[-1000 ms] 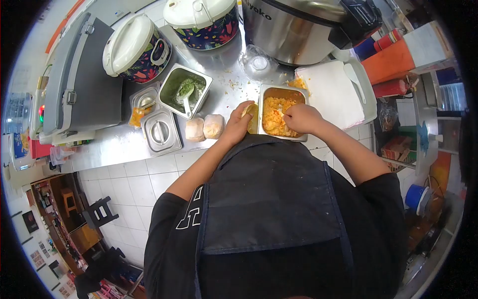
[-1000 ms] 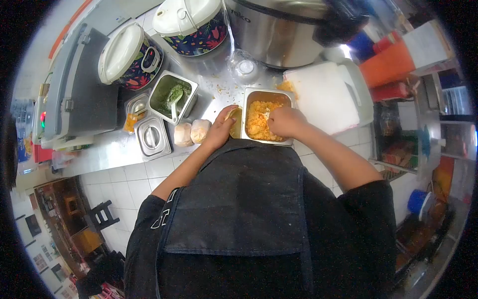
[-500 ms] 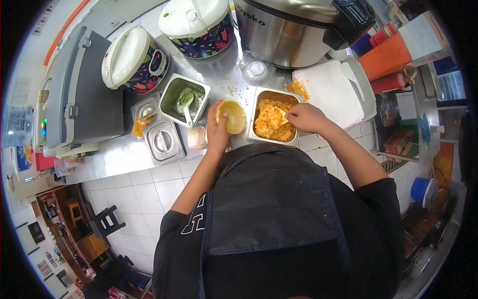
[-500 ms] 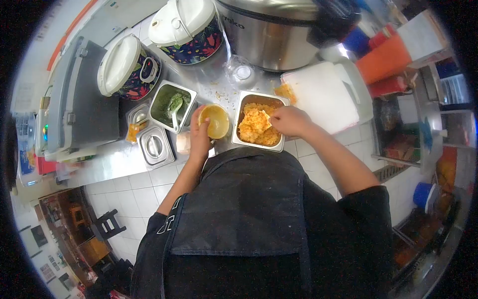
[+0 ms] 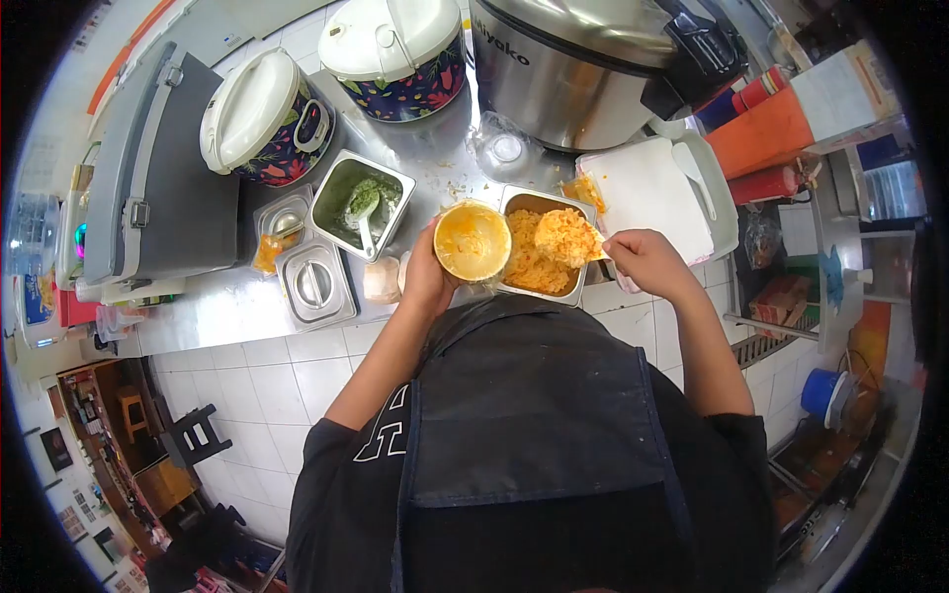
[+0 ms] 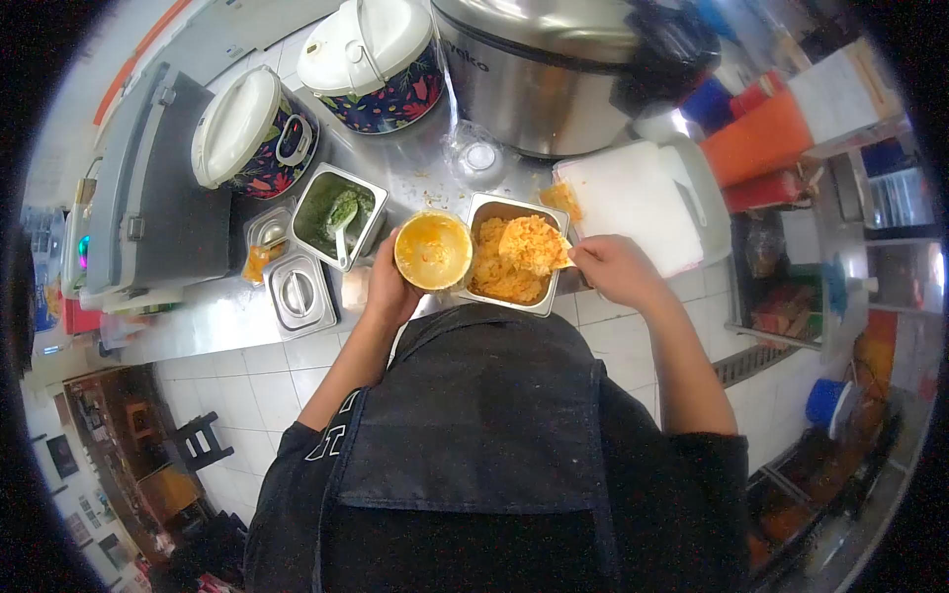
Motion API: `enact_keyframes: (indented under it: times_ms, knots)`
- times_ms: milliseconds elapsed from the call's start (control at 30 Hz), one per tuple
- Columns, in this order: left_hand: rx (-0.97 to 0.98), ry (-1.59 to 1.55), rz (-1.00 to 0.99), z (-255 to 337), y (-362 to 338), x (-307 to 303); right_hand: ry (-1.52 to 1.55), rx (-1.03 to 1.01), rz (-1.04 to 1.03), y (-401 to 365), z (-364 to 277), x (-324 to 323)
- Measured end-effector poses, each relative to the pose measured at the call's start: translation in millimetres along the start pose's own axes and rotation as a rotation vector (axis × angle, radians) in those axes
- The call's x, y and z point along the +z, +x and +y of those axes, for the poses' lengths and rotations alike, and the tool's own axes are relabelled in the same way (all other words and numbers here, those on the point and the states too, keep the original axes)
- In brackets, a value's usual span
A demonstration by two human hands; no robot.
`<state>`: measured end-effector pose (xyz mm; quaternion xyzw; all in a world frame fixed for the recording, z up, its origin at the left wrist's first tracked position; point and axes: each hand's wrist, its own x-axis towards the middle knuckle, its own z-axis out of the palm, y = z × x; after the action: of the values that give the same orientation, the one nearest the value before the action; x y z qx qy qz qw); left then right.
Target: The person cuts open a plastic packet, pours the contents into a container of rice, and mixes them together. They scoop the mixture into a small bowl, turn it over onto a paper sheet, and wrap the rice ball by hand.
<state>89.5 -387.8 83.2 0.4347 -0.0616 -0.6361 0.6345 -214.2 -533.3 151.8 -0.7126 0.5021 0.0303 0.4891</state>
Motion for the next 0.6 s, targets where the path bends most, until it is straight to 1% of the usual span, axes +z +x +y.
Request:
enact_keyframes:
  times_ms: [100, 133, 200, 267, 300, 333, 433, 533, 600]
  knots:
    - [-0.09, 0.053, -0.015, 0, 2, 22, 0.013, -0.057, 0.03, -23, -29, -18]
    - [-0.125, 0.083, -0.008, 2, 3, 32, 0.0, -0.12, 0.08, -26, -34, -16]
    - [-0.182, 0.016, -0.094, -6, 12, 40, -0.023, -0.247, 0.184, -32, -45, -9]
    - [-0.242, -0.073, -0.155, -8, 16, 54, -0.255, -0.479, 0.411, -32, -54, 11]
    - [-0.246, -0.055, -0.157, -6, 15, 62, -0.373, -0.593, 0.525, -32, -56, 19]
    - [-0.25, -0.037, -0.16, -4, 13, 68, -0.47, -0.59, 0.506, -31, -57, 24]
    - [-0.238, -0.029, -0.159, -7, 15, 74, -0.667, -0.685, 0.61, -33, -55, 29]
    - [-0.222, -0.082, -0.148, -14, 22, 68, -0.648, -0.691, 0.677, -40, -61, 17]
    - [-0.204, -0.103, -0.15, -17, 23, 68, -0.491, -0.542, 0.611, -47, -66, 12]
